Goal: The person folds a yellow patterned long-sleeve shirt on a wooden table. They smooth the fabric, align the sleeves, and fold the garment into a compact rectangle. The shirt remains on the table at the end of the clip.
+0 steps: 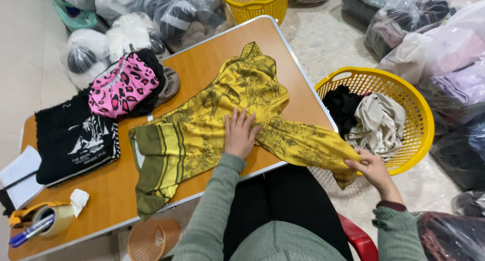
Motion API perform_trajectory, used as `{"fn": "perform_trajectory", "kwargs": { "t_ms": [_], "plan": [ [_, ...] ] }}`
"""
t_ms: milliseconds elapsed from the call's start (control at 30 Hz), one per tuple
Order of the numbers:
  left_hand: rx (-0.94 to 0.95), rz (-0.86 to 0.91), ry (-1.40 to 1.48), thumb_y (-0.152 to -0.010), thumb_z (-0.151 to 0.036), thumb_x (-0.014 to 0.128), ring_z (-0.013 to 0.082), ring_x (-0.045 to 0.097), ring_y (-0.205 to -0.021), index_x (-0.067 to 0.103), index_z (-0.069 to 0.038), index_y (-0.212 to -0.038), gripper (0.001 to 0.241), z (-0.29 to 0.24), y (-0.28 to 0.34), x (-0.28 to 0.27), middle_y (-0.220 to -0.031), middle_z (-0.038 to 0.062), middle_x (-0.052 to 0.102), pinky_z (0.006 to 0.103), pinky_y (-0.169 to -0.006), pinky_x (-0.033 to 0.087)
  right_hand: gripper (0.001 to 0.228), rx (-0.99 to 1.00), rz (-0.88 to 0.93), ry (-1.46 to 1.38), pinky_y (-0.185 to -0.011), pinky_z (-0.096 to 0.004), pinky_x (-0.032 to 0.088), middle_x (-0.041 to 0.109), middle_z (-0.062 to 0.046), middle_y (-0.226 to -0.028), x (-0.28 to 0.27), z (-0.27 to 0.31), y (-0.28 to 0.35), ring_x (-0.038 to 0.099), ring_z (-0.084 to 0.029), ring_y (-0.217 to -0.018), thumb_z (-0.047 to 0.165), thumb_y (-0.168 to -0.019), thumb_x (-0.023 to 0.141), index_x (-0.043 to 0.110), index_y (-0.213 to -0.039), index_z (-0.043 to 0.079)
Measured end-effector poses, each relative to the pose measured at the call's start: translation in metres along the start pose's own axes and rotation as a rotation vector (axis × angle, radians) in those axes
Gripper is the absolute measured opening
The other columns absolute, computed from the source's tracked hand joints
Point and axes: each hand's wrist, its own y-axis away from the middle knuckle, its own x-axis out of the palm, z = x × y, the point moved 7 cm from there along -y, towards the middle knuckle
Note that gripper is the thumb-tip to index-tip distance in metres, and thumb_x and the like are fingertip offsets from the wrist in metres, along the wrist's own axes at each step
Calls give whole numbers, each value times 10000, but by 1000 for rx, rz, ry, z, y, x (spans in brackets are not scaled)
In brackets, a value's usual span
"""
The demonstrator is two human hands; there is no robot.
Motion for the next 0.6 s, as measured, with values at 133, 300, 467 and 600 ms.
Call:
{"fn": "perform_trajectory", "kwargs": {
  "t_ms": [133,300,467,600],
  "plan": [
    [0,80,3,-1063,-585,322,296,123,-1593,396,-187,-1556,637,-3,-69,14,-1702,99,231,502,-1290,22,279,-6,48,48,-893,-341,362,741,-66,-963,-10,8,20,521,-177,-1068,220,-956,724,768,-1010,-50],
    [-50,242,-33,-1012,-658,290,329,83,-1569,222,-253,-1625,738,-9,-120,32,-1716,77,112,533,-1252,49,359,595,42,-211,-648,-316,512,732,-40,-849,8,-5,47,624,-141,-749,286,-991,663,771,-1088,-43],
    [-130,240,-82,-1004,-683,208,309,29,-1582,135,-345,-1637,721,3,-152,33,-1727,28,42,651,-1222,-41,468,451,132,-115,-697,-220,542,756,2,-970,21,66,39,668,-37,-808,289,-836,761,661,-1211,27],
    [-190,211,-76,-1019,-676,194,294,-5,-1596,130,-352,-1646,708,22,-180,33,-1734,14,33,654,-1230,-52,477,909,291,-180,-563,-307,540,783,-58,-836,28,79,47,664,-136,-615,313,-799,827,709,-1210,101]
  ]
}}
